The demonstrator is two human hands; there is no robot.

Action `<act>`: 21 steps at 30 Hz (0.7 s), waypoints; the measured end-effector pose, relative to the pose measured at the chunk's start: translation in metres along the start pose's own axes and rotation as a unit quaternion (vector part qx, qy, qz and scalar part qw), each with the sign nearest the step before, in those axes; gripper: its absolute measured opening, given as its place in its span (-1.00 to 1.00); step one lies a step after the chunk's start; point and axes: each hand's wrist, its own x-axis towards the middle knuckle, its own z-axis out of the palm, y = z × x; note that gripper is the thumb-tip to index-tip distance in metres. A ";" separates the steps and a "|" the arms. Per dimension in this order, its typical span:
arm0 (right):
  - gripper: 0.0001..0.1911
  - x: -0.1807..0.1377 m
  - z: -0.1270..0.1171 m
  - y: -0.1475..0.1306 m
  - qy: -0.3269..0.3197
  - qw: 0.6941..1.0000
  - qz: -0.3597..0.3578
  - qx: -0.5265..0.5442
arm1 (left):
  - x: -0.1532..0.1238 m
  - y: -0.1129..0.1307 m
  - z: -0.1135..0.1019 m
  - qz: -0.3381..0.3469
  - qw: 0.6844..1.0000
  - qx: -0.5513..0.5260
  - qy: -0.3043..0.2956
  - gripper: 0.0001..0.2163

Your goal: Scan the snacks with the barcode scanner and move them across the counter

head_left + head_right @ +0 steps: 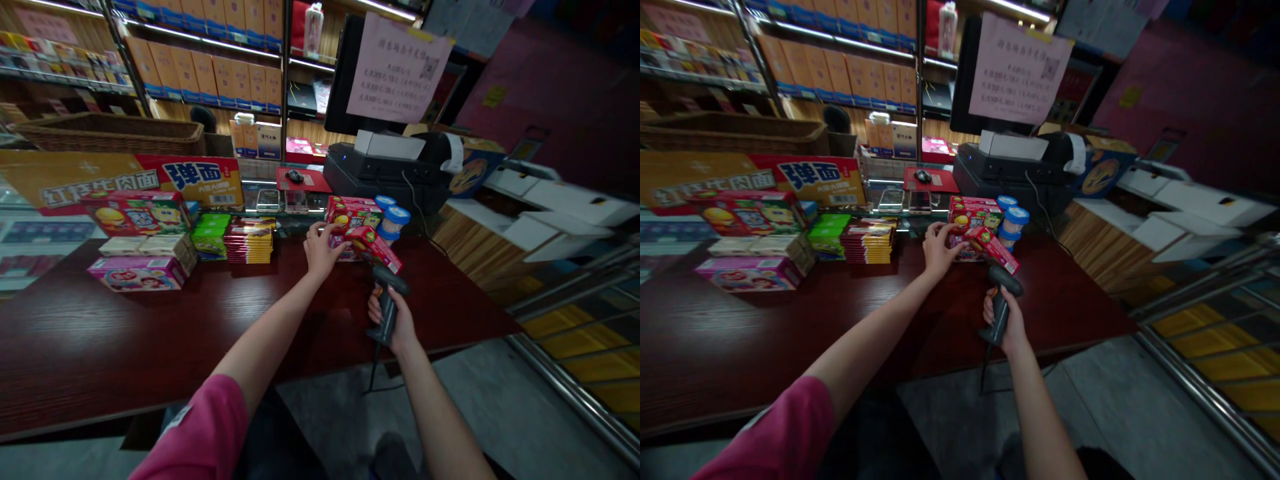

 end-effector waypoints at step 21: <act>-0.65 0.002 -0.002 -0.001 0.003 0.999 0.010 0.051 | 0.006 0.006 0.019 0.180 0.972 -0.094 -0.116 -0.62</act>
